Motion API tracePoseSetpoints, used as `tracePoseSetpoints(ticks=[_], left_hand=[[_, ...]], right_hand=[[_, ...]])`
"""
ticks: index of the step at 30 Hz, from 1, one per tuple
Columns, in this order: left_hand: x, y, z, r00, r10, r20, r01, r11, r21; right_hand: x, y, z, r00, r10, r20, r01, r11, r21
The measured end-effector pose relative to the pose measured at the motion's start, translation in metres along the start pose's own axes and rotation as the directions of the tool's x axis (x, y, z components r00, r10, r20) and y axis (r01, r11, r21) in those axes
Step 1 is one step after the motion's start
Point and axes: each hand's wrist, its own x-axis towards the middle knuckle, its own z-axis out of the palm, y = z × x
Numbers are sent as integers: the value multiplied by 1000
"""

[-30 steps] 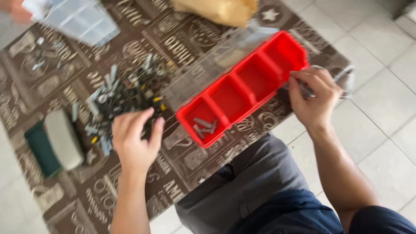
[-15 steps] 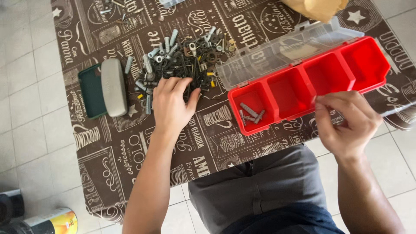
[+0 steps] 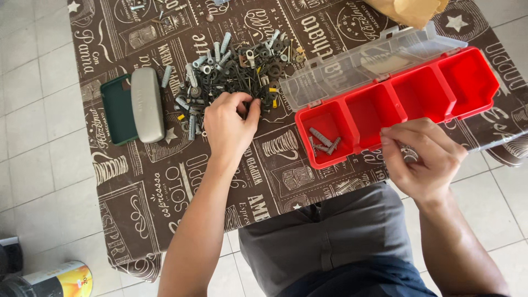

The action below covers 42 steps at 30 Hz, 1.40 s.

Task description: The person sorts a mixed pile of screws, bolts, and plastic wall anchors on a table into compartments of a red plastic organizer. They pick up items one by one or in small groups and place them into the appropriate sections of the organizer.

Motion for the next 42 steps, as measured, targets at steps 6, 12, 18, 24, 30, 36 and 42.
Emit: tracePoseSetpoints(ticks=[6, 12, 18, 24, 30, 36, 42], left_hand=[[-4, -5, 4, 998, 32, -60, -35, 998, -50], [-6, 11, -18, 968, 219, -121, -244, 930, -276], [-12, 23, -25, 907, 413, 87, -192, 588, -786], [-18, 39, -43, 796, 529, 294, -41, 531, -846], [-21, 49, -33, 806, 520, 282, 48, 418, -907], [-24, 40, -21, 847, 458, 270, 32, 462, -886], [-11, 17, -17, 928, 351, 124, -281, 880, -383]], right_hand=[[1, -4, 2, 1000, -3, 14, 2, 1000, 31], [8, -12, 4, 998, -42, 51, 38, 997, 65], [14, -22, 5, 992, -77, 102, 70, 995, 72], [17, -23, 18, 974, -145, 175, 138, 989, 50], [29, -31, 35, 967, -255, 16, 247, 950, 192], [19, -13, 26, 973, -228, 38, 215, 955, 204], [4, 3, -1, 994, 102, 38, -94, 980, -174]])
